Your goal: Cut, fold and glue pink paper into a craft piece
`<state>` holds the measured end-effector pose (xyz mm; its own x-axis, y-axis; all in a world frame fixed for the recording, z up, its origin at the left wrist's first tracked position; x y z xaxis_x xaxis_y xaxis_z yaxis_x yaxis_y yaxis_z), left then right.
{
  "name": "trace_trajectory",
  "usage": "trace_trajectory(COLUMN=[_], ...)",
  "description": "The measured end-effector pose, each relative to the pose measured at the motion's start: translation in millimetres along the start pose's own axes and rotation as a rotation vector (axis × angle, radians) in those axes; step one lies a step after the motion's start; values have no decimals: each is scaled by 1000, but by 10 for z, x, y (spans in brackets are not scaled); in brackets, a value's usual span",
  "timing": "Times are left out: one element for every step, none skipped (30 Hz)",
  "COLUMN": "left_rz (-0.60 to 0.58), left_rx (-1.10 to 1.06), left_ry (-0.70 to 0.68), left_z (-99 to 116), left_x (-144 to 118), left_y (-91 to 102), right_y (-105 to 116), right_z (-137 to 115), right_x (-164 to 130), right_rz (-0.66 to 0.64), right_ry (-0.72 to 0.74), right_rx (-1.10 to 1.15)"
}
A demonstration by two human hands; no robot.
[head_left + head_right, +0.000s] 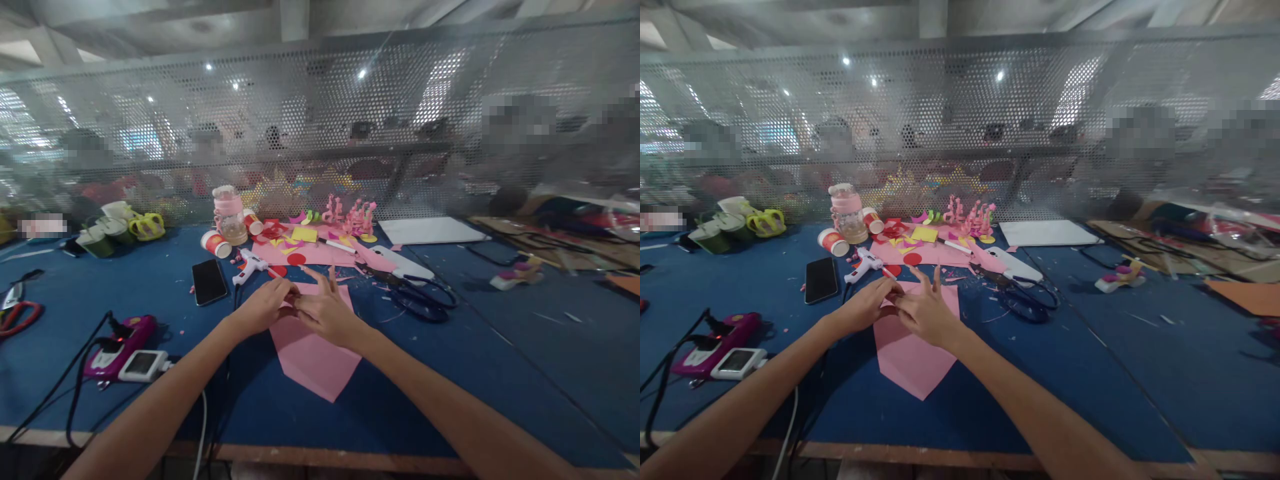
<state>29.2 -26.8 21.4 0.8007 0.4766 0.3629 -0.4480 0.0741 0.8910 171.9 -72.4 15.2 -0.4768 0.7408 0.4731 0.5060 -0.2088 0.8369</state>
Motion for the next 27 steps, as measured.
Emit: trace_trajectory(left_rz=[-37, -68, -90, -105, -111, -112, -108, -105, -104, -108, -111, -114, -113, -110, -101, -90, -75, -58, -39, -18, 4, 24, 45, 64, 83, 103, 120], left_rx=[-3, 1, 10, 22, 36, 52, 71, 94, 120, 145, 168, 191, 212, 231, 250, 268, 287, 306, 326, 346, 367, 388, 410, 431, 451, 472, 493], left_ry=[-5, -11, -17, -24, -31, -41, -53, -65, -76, -85, -93, -98, -100, -103, -107, -111, -115, -119, -122, -121, -119, -117, -116, -117, -122, -128, -134], left_z=[-1, 0, 2, 5, 8, 13, 18, 23, 28, 33, 38, 41, 44, 46, 48, 50, 51, 51, 51, 49, 47, 44, 42, 40, 39, 40, 41], left_x=[-4, -8, -12, -16, -19, -22, -24, -25, -26, -26, -27, -26, -25, -25, -24, -24, -25, -26, -28, -30, -31, -31, -30, -28, -26, -23, -20], left_y=[-9, -17, -26, -33, -39, -43, -45, -46, -45, -44, -42, -39, -36, -34, -31, -30, -29, -29, -30, -32, -34, -37, -38, -40, -41, -40, -39], right_y=[10, 18, 23, 27, 31, 34, 38, 41, 45, 48, 51, 53, 53, 51, 45, 36, 24, 10, -6, -22, -37, -49, -59, -66, -70, -72, -72], right_z=[-9, -13, -12, -11, -9, -10, -13, -19, -28, -37, -46, -55, -63, -68, -71, -71, -67, -61, -54, -46, -39, -31, -26, -22, -20, -21, -26], right_x=[-1, 1, 2, 4, 6, 7, 7, 7, 6, 4, 3, 1, -1, -2, -2, -2, -2, -1, 0, 1, 2, 4, 5, 8, 13, 19, 29], right_rz=[-8, -16, -23, -26, -29, -30, -32, -37, -46, -59, -73, -85, -96, -104, -111, -117, -122, -129, -137, -147, -153, -158, -158, -153, -141, -126, -109], right_ry=[28, 50, 68, 80, 87, 90, 91, 90, 86, 80, 74, 68, 63, 57, 48, 33, 9, -24, -64, -107, -157, -210, -266, -321, -370, -410, -433], right_rx=[-12, -18, -19, -17, -17, -20, -24, -29, -32, -33, -30, -23, -10, 10, 38, 76, 122, 177, 238, 304, 375, 451, 530, 608, 683, 753, 818])
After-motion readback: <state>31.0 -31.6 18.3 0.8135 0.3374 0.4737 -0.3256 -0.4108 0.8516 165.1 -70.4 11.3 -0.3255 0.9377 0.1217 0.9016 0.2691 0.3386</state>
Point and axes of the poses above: each hand's wrist, its own x-axis towards the middle knuckle, its own y-axis out of the back of the hand, z = x × y, the point moved 2 cm from there along x, towards the middle knuckle, and after that the axes turned 4 degrees about -x, right-handed, at the moved point
